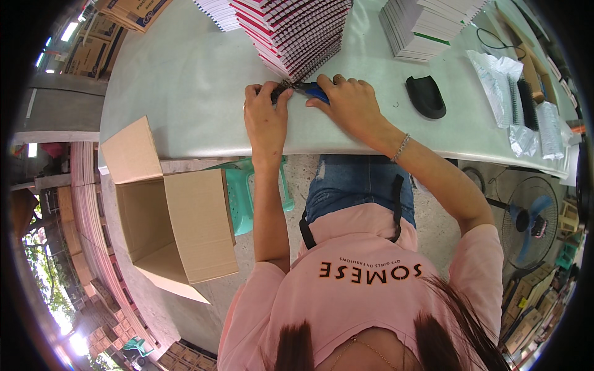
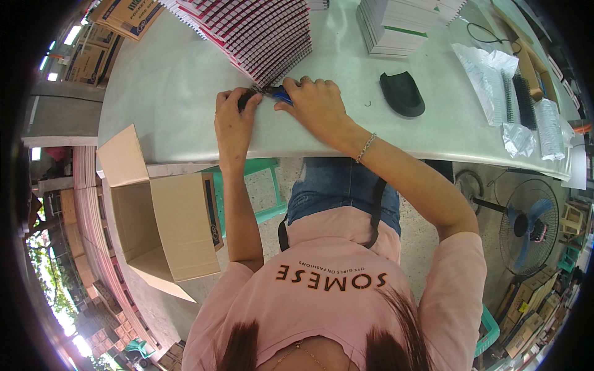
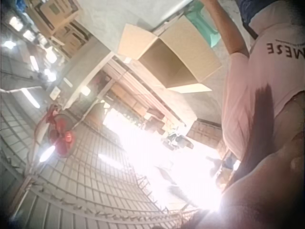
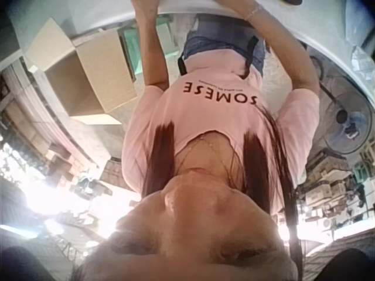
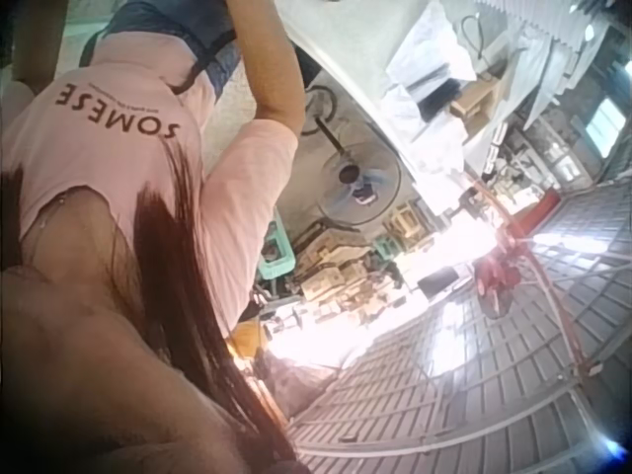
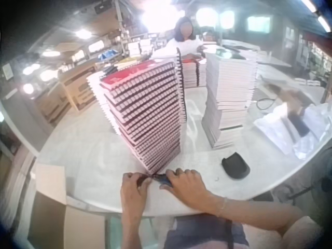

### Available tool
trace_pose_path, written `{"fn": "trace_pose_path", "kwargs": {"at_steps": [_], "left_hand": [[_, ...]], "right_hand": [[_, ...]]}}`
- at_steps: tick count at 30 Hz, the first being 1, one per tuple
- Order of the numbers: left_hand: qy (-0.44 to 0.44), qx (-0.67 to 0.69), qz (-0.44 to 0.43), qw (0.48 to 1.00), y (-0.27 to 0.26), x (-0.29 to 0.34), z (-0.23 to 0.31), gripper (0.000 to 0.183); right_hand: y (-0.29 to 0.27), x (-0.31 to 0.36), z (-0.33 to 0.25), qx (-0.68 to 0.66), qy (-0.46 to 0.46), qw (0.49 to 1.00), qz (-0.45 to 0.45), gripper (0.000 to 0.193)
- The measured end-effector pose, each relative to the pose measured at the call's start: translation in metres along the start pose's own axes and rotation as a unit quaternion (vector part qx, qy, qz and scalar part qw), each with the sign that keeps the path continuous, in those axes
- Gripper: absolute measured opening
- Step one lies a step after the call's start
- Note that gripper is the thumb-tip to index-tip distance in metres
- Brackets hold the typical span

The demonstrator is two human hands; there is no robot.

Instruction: The person trims excess plastic binding from a stack of notebooks using shears and then fits a plastic cover onto a notebook.

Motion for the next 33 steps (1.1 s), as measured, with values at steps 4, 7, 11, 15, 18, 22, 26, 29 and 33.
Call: {"fn": "trace_pose_path", "kwargs": {"at_steps": [4, 7, 11, 15, 18, 22, 26, 29, 33], "left_hand": [[0.013, -0.037, -0.002, 0.999, -0.001, 0.0, -0.002, 0.029], [0.016, -0.049, -0.002, 0.999, -0.003, 0.001, -0.001, 0.03], [0.032, -0.049, 0.013, 0.998, 0.001, 0.002, -0.001, 0.029], [0.038, -0.049, 0.022, 0.998, 0.001, 0.003, -0.001, 0.029], [0.032, -0.056, 0.015, 0.998, -0.001, 0.003, 0.0, 0.029], [0.04, -0.05, 0.021, 0.998, 0.0, 0.003, -0.001, 0.029], [0.039, -0.053, 0.02, 0.998, 0.0, 0.004, 0.001, 0.029], [0.042, -0.058, 0.019, 0.997, -0.001, 0.004, 0.002, 0.028], [0.002, -0.035, -0.019, 0.999, 0.001, 0.003, 0.005, 0.026]], "right_hand": [[-0.004, -0.002, 0.0, -0.008, 0.023, 0.999, -0.047, 0.049], [-0.009, 0.003, 0.003, -0.013, 0.011, 1.0, -0.026, 0.05], [-0.008, 0.009, 0.005, 0.029, -0.043, 0.997, 0.061, 0.052], [-0.006, 0.009, 0.003, 0.029, -0.035, 0.998, 0.053, 0.053], [-0.006, 0.009, 0.002, 0.037, -0.022, 0.998, 0.051, 0.053], [-0.007, 0.008, 0.001, 0.034, -0.027, 0.997, 0.058, 0.054], [-0.003, 0.005, -0.002, 0.045, -0.028, 0.996, 0.067, 0.053], [-0.002, 0.005, -0.004, 0.051, -0.022, 0.997, 0.051, 0.05], [0.0, 0.002, -0.004, 0.04, -0.005, 0.999, -0.007, 0.048]]}}
Point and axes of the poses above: each hand's wrist, its own x-axis away from the middle knuckle, its own y-axis out of the palm, z = x × y, the point moved 3 cm from there along -x, towards the middle knuckle, and after that the axes turned 3 degrees about z, right-handed, at the moved point
